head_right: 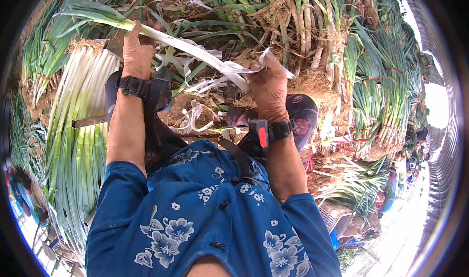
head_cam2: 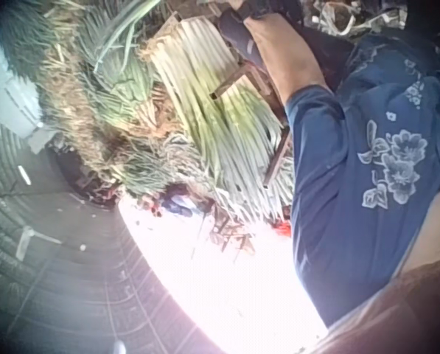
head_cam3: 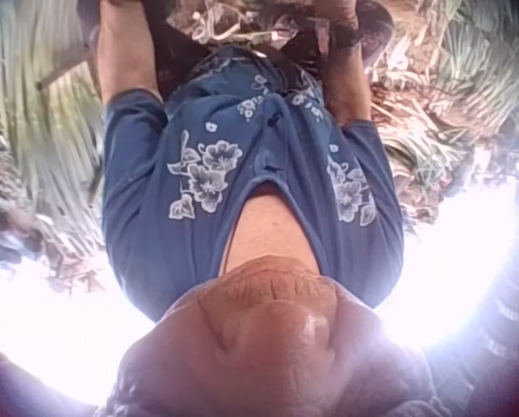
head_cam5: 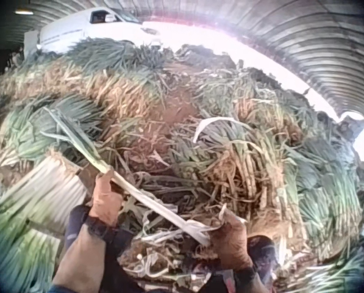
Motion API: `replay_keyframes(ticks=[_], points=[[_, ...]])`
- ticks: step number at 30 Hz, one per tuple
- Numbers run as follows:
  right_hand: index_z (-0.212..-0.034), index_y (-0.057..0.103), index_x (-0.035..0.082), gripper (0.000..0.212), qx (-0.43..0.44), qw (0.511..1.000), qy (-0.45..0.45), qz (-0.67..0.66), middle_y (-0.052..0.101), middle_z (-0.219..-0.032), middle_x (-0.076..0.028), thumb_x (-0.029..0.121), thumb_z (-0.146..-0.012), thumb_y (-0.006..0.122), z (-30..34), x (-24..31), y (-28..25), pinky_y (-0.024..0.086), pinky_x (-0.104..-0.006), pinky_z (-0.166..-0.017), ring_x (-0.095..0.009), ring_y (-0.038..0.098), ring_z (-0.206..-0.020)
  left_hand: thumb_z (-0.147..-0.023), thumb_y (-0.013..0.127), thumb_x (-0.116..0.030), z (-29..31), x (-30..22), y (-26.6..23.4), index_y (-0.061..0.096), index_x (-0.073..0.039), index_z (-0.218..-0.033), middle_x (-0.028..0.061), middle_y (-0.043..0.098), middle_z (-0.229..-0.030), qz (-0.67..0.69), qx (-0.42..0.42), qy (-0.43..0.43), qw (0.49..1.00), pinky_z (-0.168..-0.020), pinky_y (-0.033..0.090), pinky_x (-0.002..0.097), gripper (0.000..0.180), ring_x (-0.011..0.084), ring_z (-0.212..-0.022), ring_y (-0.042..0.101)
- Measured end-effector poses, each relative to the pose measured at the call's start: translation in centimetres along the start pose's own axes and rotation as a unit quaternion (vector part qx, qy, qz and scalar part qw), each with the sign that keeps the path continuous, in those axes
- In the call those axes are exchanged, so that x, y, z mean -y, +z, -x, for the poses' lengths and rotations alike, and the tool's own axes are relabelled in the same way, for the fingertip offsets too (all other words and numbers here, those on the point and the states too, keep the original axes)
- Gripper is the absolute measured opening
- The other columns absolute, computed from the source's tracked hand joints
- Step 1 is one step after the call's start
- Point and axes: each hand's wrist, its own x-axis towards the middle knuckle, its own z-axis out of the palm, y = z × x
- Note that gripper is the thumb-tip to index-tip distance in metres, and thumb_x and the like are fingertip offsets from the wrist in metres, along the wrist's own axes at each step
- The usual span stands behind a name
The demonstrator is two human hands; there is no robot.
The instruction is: The person peels the outer layers from leeks by hand and places the cleaned leeks onto a stack on a wooden rack. They then reach into a pile of uncleaned leeks on the ground to pick up another one and repeat the process.
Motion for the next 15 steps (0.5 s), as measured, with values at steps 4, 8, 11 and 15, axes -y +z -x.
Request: replay_keyframes(ticks=[4, 8, 11, 15], points=[[-0.082, 0.051, 0.002, 0.011, 0.002, 0.999, -0.026, 0.042, 0.050, -0.071, -0.004, 0.009, -0.083, 0.060, 2.3, 2.5, 0.3, 0.046, -0.0342, -0.081, -0.016, 0.048, -0.065, -0.082, 0.067, -0.002, 0.2, -0.5, -0.5, 0.036, -0.006, -0.110, 0.0122, 0.043, -0.105, 0.029, 0.018, 0.009, 0.999, -0.083, 0.056, 0.0515, 0.042, 0.0279, -0.091, 0.055], [-0.081, 0.050, 0.003, 0.013, 0.046, 0.997, -0.047, 0.042, 0.047, -0.070, -0.002, 0.009, -0.083, 0.061, 3.7, 5.9, -2.8, 0.046, -0.0305, -0.069, -0.013, 0.047, -0.065, -0.084, 0.065, -0.003, 0.2, -0.7, -0.4, 0.037, -0.004, -0.110, 0.0127, 0.044, -0.104, 0.021, -0.032, 0.041, 0.998, -0.082, 0.057, 0.0501, 0.039, 0.0278, -0.089, 0.056], [-0.085, 0.052, 0.001, 0.011, 0.044, 0.997, -0.055, -0.038, 0.048, -0.076, -0.003, 0.007, -0.083, 0.062, 5.2, 9.5, -4.5, 0.041, -0.0235, -0.062, -0.011, 0.045, -0.065, -0.086, 0.063, -0.003, -0.1, -1.9, -1.1, 0.041, -0.003, -0.109, 0.0121, 0.046, -0.099, 0.030, -0.027, 0.031, 0.999, -0.082, 0.057, 0.0498, 0.032, 0.0272, -0.087, 0.056], [-0.088, 0.054, 0.002, 0.010, 0.057, 0.991, -0.066, -0.097, 0.050, -0.077, -0.004, 0.009, -0.086, 0.059, 4.1, 14.8, -7.1, 0.045, -0.0298, -0.067, -0.014, 0.047, -0.068, -0.087, 0.061, -0.005, -1.3, -1.8, -1.1, 0.042, -0.003, -0.108, 0.0123, 0.046, -0.098, 0.018, 0.001, 0.032, 0.999, -0.081, 0.056, 0.0485, 0.029, 0.0274, -0.087, 0.057]])
